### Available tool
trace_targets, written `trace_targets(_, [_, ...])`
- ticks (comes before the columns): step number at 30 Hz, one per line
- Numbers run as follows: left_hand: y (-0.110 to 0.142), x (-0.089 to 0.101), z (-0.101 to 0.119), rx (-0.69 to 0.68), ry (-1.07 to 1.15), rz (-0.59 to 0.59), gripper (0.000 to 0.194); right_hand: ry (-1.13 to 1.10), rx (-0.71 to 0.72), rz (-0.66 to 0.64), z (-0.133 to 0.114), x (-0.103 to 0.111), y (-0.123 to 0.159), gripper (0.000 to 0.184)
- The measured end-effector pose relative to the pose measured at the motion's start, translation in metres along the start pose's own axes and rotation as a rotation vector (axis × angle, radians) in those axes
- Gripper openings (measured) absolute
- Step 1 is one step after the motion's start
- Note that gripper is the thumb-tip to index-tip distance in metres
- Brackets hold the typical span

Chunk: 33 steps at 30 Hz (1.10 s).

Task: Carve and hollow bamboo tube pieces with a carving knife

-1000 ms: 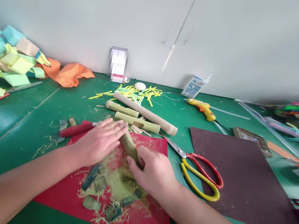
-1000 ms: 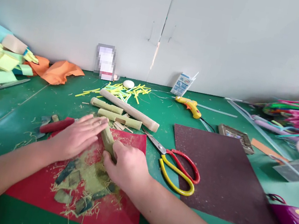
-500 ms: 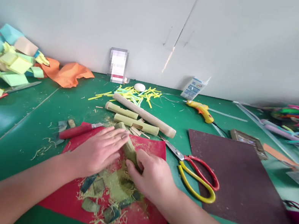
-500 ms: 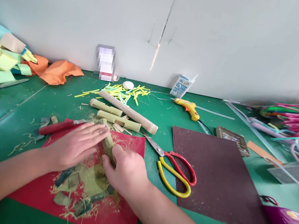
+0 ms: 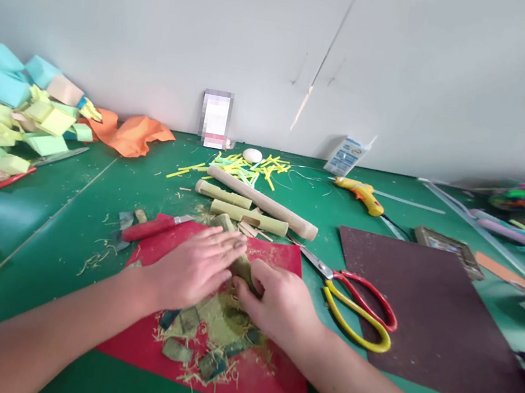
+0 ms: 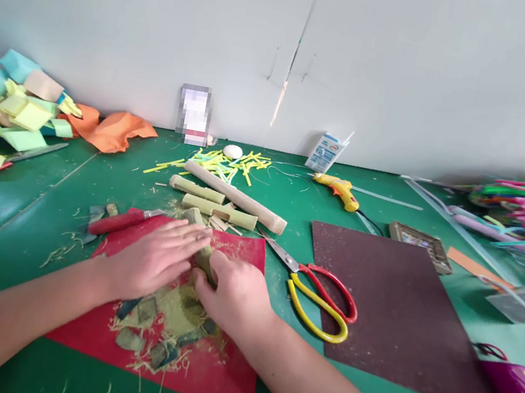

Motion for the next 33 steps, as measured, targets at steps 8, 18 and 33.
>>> trace_targets(8, [-0.003,0.012,-0.018,0.030,-0.085,0.104,0.039,0.011,-0.021,0.008,0.002,-0.001,0.001,0.032])
trace_targets(18, [-0.003,0.007,-0.003,-0.012,-0.075,0.077,0.040,-0.017,-0.022,0.007,0.001,0.001,0.003,0.030])
trace_targets(33, [-0.002,0.009,-0.009,0.028,-0.080,0.075,0.041,-0.012,-0.029,0.024,0.005,-0.001,0.002,0.032])
Point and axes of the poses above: each hand's wrist, its own y-axis away from the middle knuckle, its own x-axis out of the back of the hand, z = x × y, the point moved 10 cm from there along -y, towards the middle knuckle, and after that the axes turned 13 degrees about y, right-handed, at the moved point
